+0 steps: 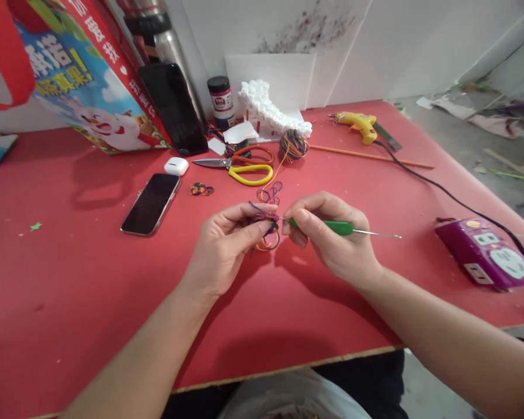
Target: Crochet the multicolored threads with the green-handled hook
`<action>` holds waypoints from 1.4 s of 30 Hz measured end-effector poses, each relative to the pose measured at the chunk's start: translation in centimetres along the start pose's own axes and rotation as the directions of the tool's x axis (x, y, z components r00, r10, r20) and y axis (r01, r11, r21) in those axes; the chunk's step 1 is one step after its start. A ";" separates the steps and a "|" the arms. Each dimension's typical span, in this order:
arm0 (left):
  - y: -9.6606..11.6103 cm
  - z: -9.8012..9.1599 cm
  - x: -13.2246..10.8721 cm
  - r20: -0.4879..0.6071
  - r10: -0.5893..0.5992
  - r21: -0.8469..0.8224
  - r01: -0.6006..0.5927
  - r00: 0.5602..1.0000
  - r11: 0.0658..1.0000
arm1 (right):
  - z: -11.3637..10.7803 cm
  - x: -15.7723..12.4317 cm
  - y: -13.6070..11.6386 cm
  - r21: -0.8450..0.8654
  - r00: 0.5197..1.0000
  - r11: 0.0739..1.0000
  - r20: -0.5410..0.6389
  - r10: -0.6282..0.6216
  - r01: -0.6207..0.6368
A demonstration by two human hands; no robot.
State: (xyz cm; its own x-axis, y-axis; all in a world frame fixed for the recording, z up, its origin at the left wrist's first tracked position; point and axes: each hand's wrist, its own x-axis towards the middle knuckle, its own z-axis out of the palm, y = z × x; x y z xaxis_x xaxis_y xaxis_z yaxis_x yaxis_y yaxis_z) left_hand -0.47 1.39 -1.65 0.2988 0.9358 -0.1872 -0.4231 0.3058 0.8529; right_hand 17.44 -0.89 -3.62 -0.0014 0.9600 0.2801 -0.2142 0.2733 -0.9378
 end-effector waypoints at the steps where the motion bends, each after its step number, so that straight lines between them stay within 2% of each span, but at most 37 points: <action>1: 0.1 0.0 0.0 -0.003 -0.029 -0.024 0.029 1.000 0.999 | 0.0 -0.1 0.0 -0.036 1.000 0.999 0.002 -0.020 0.020; 4: 0.4 -0.1 0.2 -0.007 -0.131 -0.088 0.130 0.991 0.988 | -0.1 -0.2 -0.1 -0.162 0.989 0.977 0.064 -0.130 0.139; 6: 0.5 -0.2 0.3 -0.006 -0.187 -0.133 0.184 0.982 0.974 | -0.3 -0.1 0.0 -0.257 0.960 0.928 0.149 -0.236 0.268; 8: 0.5 -0.2 0.4 -0.014 -0.231 -0.172 0.226 0.973 0.959 | -0.5 -0.1 0.1 -0.351 0.901 0.835 0.252 -0.352 0.425; 11: 0.3 0.3 0.2 -0.069 -0.241 -0.200 0.223 0.968 0.954 | -0.4 -0.2 0.4 -0.506 0.808 0.630 0.361 -0.466 0.590; 13: 0.0 0.8 0.0 -0.119 -0.203 -0.207 0.176 0.972 0.962 | -0.1 -0.5 0.6 -0.601 0.782 0.511 0.379 -0.495 0.614; 15: -0.1 1.2 -0.2 -0.152 -0.150 -0.208 0.117 0.977 0.971 | 0.2 -0.7 0.8 -0.657 0.772 0.437 0.382 -0.508 0.614; 19: -0.4 1.7 -0.5 -0.176 -0.015 -0.138 -0.010 0.984 0.990 | 0.7 -1.0 1.2 -0.698 0.776 0.398 0.372 -0.509 0.595; 22: -0.7 1.5 -0.5 -0.191 0.101 -0.004 -0.104 0.976 0.995 | 0.9 -1.1 1.4 -0.689 0.793 0.440 0.339 -0.506 0.576; 25: -0.9 1.0 -0.5 -0.172 0.219 0.188 -0.186 0.960 0.964 | 0.9 -1.1 1.1 -0.646 0.840 0.557 0.279 -0.465 0.522; 28: -0.9 0.4 -0.4 -0.111 0.307 0.360 -0.250 0.945 0.899 | 0.7 -1.1 0.6 -0.578 0.889 0.677 0.252 -0.383 0.455; 31: -0.8 -0.2 -0.1 -0.034 0.361 0.460 -0.306 0.932 0.833 | 0.4 -1.0 0.1 -0.522 0.927 0.765 0.202 -0.317 0.376; 37: -0.3 -1.1 0.2 0.072 0.321 0.471 -0.316 0.944 0.824 | 0.0 -0.5 -1.0 -0.355 0.986 0.922 0.107 -0.127 0.157; 42: 0.3 -1.2 0.0 0.146 0.220 0.421 -0.262 0.964 0.868 | -0.6 0.0 -1.7 -0.169 0.997 0.985 0.057 0.050 -0.040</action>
State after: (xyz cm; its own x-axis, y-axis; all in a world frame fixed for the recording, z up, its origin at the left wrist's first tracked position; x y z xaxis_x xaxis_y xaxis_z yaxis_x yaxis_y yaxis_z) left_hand -1.67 1.75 -1.97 0.3199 0.9442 0.0785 -0.0857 -0.0536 0.9949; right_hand 18.36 -1.32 -2.10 -0.0677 0.9673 0.2443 -0.0454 0.2416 -0.9693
